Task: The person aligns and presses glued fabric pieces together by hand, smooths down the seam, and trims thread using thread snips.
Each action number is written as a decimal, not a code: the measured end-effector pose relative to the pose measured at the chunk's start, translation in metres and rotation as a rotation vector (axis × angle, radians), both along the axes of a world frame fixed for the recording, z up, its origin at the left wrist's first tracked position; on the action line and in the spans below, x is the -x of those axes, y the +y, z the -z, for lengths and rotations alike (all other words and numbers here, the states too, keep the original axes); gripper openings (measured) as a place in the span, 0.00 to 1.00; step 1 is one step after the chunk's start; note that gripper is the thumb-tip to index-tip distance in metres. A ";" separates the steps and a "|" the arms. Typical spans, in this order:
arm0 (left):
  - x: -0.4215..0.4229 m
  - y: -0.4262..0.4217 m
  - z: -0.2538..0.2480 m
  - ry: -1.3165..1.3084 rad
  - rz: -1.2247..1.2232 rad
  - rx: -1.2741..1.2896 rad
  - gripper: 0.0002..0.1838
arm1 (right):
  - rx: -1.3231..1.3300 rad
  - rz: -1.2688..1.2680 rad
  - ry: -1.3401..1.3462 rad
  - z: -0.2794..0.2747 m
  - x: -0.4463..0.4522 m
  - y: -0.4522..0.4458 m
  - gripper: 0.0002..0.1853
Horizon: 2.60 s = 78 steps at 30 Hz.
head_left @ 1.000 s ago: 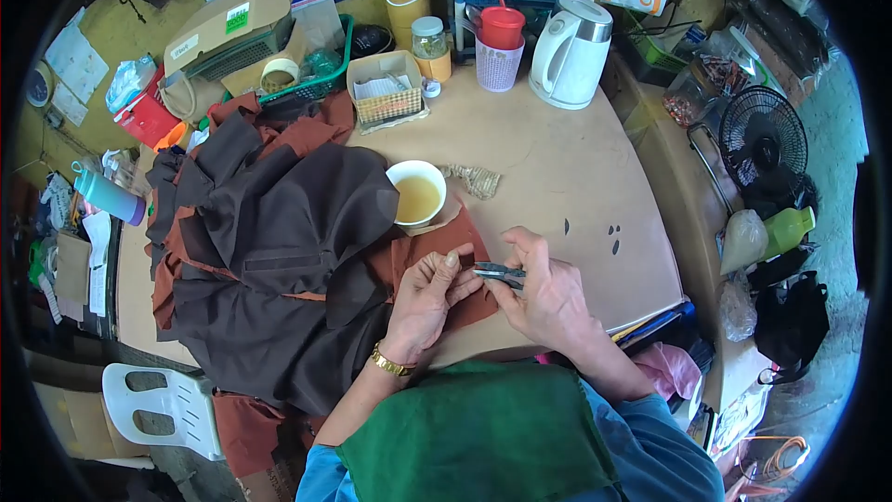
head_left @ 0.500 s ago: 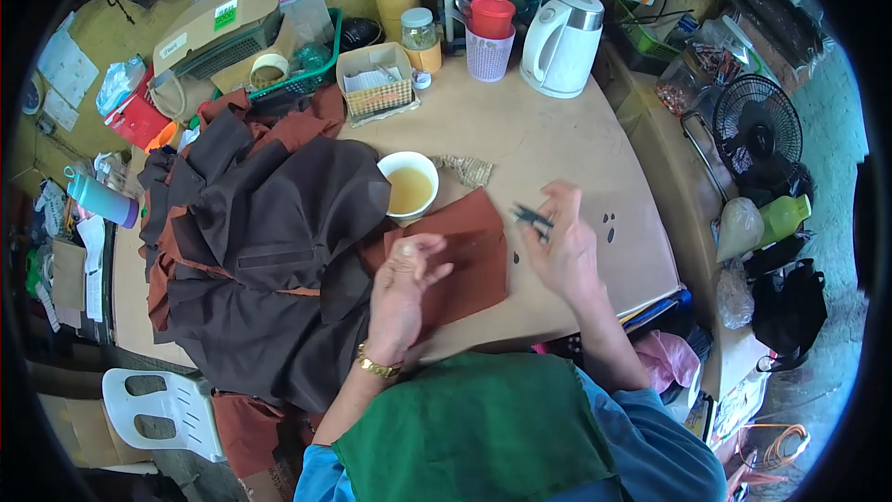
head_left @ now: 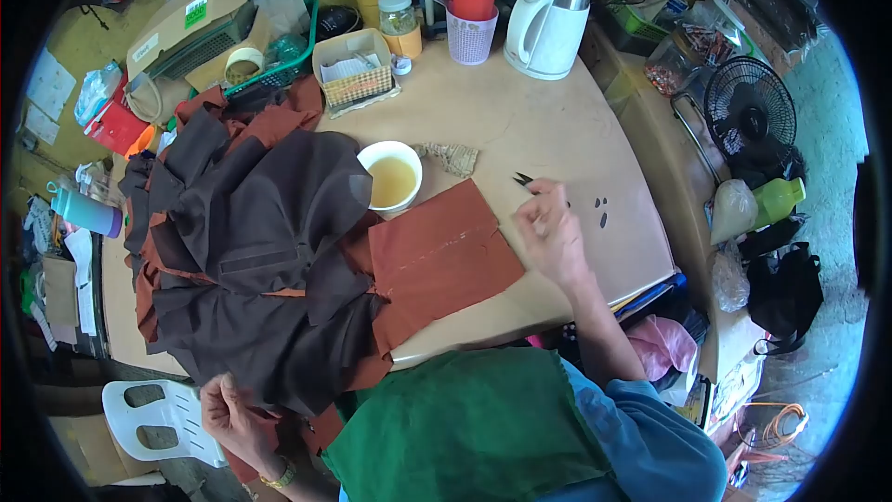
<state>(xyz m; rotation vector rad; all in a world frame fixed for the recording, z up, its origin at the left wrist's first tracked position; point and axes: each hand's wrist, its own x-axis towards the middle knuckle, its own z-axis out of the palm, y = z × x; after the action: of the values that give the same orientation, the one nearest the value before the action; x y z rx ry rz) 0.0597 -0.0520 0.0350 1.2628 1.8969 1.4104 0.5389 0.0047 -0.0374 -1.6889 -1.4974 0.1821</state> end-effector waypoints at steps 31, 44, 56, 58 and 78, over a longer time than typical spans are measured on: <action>-0.276 0.124 0.098 -0.032 0.927 0.216 0.06 | 0.165 0.130 0.135 0.016 -0.056 0.037 0.15; -0.273 0.123 0.102 0.036 0.955 0.143 0.08 | 0.334 -0.102 -0.082 -0.014 0.023 -0.023 0.22; -0.280 0.109 0.100 0.160 0.886 -0.148 0.04 | 0.406 -0.154 -0.232 -0.009 0.033 -0.016 0.23; -0.281 0.106 0.099 0.162 0.884 -0.172 0.04 | 0.425 -0.158 -0.216 -0.014 0.033 -0.015 0.23; -0.257 0.117 0.108 -0.255 0.879 0.040 0.06 | 0.395 -0.261 -0.157 -0.058 0.034 -0.016 0.25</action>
<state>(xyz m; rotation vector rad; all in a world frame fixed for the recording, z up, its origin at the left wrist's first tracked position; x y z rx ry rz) 0.3170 0.0647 -0.0732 1.5279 0.9735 0.9738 0.5047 -0.0111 0.0204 -1.8373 -1.8943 0.5240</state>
